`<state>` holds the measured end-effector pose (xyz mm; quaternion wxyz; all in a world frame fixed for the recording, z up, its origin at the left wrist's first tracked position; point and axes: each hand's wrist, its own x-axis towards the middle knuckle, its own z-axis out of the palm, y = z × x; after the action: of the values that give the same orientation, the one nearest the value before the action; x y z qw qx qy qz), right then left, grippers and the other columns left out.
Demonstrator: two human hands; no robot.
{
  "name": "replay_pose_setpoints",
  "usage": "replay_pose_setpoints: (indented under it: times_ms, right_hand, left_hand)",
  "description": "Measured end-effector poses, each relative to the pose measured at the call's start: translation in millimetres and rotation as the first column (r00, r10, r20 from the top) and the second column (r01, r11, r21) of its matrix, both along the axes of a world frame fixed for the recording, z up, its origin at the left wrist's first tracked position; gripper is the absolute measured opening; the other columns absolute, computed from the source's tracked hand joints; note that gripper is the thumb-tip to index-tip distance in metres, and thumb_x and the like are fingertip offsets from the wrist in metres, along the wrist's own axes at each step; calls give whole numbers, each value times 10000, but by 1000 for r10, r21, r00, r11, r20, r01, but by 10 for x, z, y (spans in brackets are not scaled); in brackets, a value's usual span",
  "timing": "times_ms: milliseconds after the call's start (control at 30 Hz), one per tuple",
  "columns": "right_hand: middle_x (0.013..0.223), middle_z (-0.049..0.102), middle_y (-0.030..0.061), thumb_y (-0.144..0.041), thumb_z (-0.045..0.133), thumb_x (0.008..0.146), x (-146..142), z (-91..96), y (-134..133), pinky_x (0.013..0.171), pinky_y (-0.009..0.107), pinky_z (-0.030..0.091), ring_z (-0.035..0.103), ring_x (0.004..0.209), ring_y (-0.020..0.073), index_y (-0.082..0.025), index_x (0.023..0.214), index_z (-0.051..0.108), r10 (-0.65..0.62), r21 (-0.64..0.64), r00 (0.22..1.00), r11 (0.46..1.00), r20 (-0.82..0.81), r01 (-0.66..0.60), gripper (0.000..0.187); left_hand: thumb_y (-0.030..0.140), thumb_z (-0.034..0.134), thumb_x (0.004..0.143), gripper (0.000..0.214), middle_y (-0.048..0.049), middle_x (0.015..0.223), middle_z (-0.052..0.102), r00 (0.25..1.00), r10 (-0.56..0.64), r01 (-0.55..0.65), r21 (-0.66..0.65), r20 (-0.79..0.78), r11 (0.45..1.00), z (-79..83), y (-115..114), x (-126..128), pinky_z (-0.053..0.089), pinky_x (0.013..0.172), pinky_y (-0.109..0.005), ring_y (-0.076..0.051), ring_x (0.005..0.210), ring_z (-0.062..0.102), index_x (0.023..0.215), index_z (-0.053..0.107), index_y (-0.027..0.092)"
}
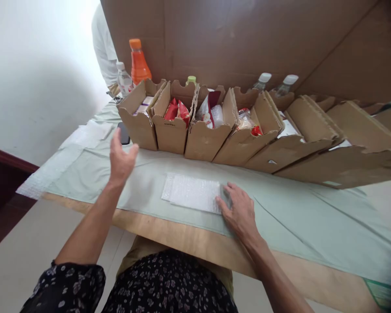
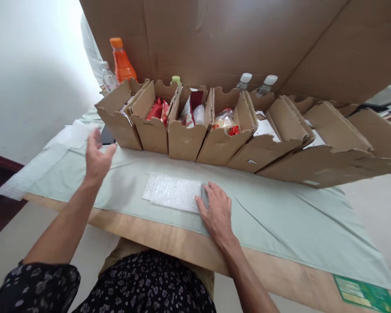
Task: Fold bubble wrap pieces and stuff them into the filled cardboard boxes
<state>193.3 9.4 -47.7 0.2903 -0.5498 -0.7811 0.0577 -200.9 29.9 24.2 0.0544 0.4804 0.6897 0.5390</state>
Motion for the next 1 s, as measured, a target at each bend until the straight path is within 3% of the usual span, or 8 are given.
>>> replay_pose_setpoints:
  times_ms: [133, 267, 367, 500, 633, 800, 900, 1000]
  right_hand:
    - [1426, 671, 147, -434, 547, 989, -446, 449, 146, 1094, 587, 483, 611, 1332, 332, -215, 1303, 674, 196, -34, 969, 978, -154, -203, 404]
    - [1538, 579, 164, -329, 568, 936, -1416, 854, 586, 1175, 527, 453, 541, 1429, 302, -161, 1464, 566, 374, -177, 867, 877, -330, -446, 554]
    - [1490, 612, 197, -270, 625, 864, -2086, 902, 931, 1135, 483, 498, 597, 1362, 309, -103, 1472, 533, 362, -253, 843, 840, -398, -480, 637]
    - [1423, 646, 188, -255, 604, 858, -2513, 751, 1093, 1109, 484, 508, 641, 1272, 298, -131, 1464, 502, 287, -234, 856, 880, -431, -413, 627]
    - [1341, 662, 184, -279, 636, 829, -2510, 703, 968, 1088, 452, 510, 648, 1204, 285, -118, 1401, 534, 252, -221, 854, 897, -455, -383, 603]
    - [1233, 693, 104, -320, 644, 827, -2181, 823, 616, 1024, 434, 525, 643, 1140, 262, -209, 1230, 619, 298, -183, 819, 884, -490, -431, 418]
    - [1200, 701, 92, -343, 609, 864, -1846, 876, 445, 963, 401, 536, 649, 1116, 251, -224, 1170, 636, 305, -160, 792, 881, -529, -446, 329]
    - [1168, 718, 93, -376, 560, 913, -1504, 892, 415, 961, 395, 528, 662, 1089, 246, -214, 1155, 653, 278, -148, 785, 895, -554, -422, 306]
  left_hand:
    - [137, 622, 888, 742, -210, 1586, 489, 979, 40, -42, 6, 198, 999, 283, 459, -360, 414, 1215, -452, -295, 1501, 465, 1544, 287, 50]
    - [54, 571, 741, 578, -143, 1304, 710, 966, -66, 62, 22, 249, 998, 209, 730, -303, 522, 1107, -385, -236, 1237, 674, 1317, 548, 87]
    - [98, 575, 701, 522, -119, 1221, 735, 968, -76, 65, 54, 238, 996, 80, 722, -235, 549, 1055, -369, -233, 1160, 695, 1222, 603, 107]
    - [128, 603, 680, 650, -133, 1350, 687, 972, -50, 35, 66, 231, 997, -17, 585, -181, 558, 1024, -368, -262, 1249, 659, 1329, 568, 146]
    - [158, 621, 720, 624, -149, 1345, 676, 973, -2, -11, 54, 231, 998, -24, 292, -67, 553, 1033, -427, -284, 1239, 660, 1341, 565, 164]
    - [248, 659, 843, 551, -137, 1346, 653, 981, 57, -62, 24, 185, 998, -87, -623, 349, 520, 1099, -485, -296, 1248, 652, 1380, 539, 210]
    - [249, 624, 910, 541, -127, 1392, 610, 984, -63, 72, -48, 169, 996, -166, -1168, 758, 473, 1157, -514, -308, 1331, 594, 1435, 497, 254]
    - [218, 593, 935, 514, -119, 1365, 601, 961, -217, 228, -42, 170, 973, -221, -1366, 1177, 488, 1146, -491, -295, 1333, 587, 1434, 482, 272]
